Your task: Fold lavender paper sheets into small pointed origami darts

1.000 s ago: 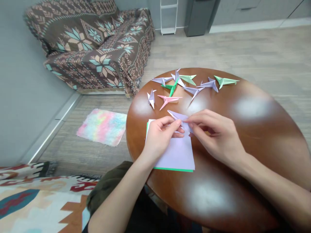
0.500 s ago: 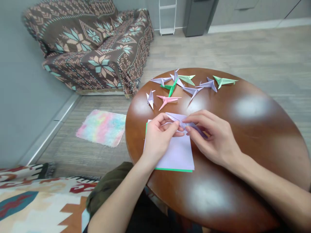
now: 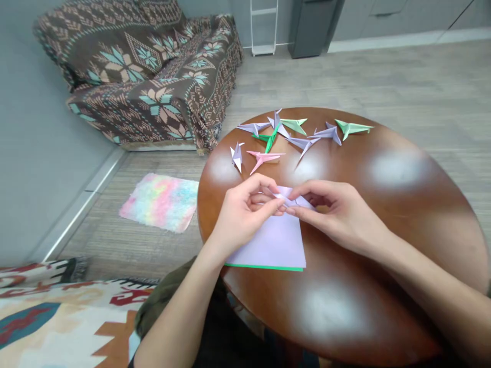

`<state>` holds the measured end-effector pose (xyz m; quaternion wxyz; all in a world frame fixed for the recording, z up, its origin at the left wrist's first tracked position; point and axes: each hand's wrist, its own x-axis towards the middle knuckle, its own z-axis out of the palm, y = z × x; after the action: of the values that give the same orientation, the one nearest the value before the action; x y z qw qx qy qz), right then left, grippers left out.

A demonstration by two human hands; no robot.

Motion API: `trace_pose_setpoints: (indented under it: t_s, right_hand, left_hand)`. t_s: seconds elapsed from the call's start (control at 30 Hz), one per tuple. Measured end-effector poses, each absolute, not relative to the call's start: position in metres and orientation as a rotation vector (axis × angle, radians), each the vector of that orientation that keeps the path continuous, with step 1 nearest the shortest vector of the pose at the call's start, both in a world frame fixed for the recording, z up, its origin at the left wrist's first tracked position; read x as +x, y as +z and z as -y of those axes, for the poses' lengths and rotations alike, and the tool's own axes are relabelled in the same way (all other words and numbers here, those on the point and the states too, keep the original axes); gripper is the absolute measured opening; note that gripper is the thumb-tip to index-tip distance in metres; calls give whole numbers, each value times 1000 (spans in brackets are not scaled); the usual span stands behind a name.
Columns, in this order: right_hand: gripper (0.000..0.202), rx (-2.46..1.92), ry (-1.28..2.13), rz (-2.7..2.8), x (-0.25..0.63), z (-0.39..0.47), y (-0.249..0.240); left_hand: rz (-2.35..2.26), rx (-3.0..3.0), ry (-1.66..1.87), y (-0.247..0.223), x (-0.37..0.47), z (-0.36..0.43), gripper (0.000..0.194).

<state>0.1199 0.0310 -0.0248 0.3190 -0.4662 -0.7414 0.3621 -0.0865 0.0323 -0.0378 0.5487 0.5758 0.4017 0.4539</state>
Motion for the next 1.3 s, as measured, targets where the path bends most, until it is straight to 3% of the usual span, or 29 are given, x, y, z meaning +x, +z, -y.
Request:
trace_pose_setpoints:
  t_s: [0.3, 0.63, 1.3]
  right_hand:
    - [5, -1180, 847, 2148, 123, -37, -25]
    - [10, -1223, 1002, 2103, 123, -34, -24]
    - [5, -1240, 946, 2155, 122, -33, -21]
  left_hand:
    - [-1105, 1867, 945, -37, -109, -41, 4]
    - [-1042, 2083, 947, -37, -109, -43, 6]
    - [-1045, 1736, 909, -37, -103, -34, 8]
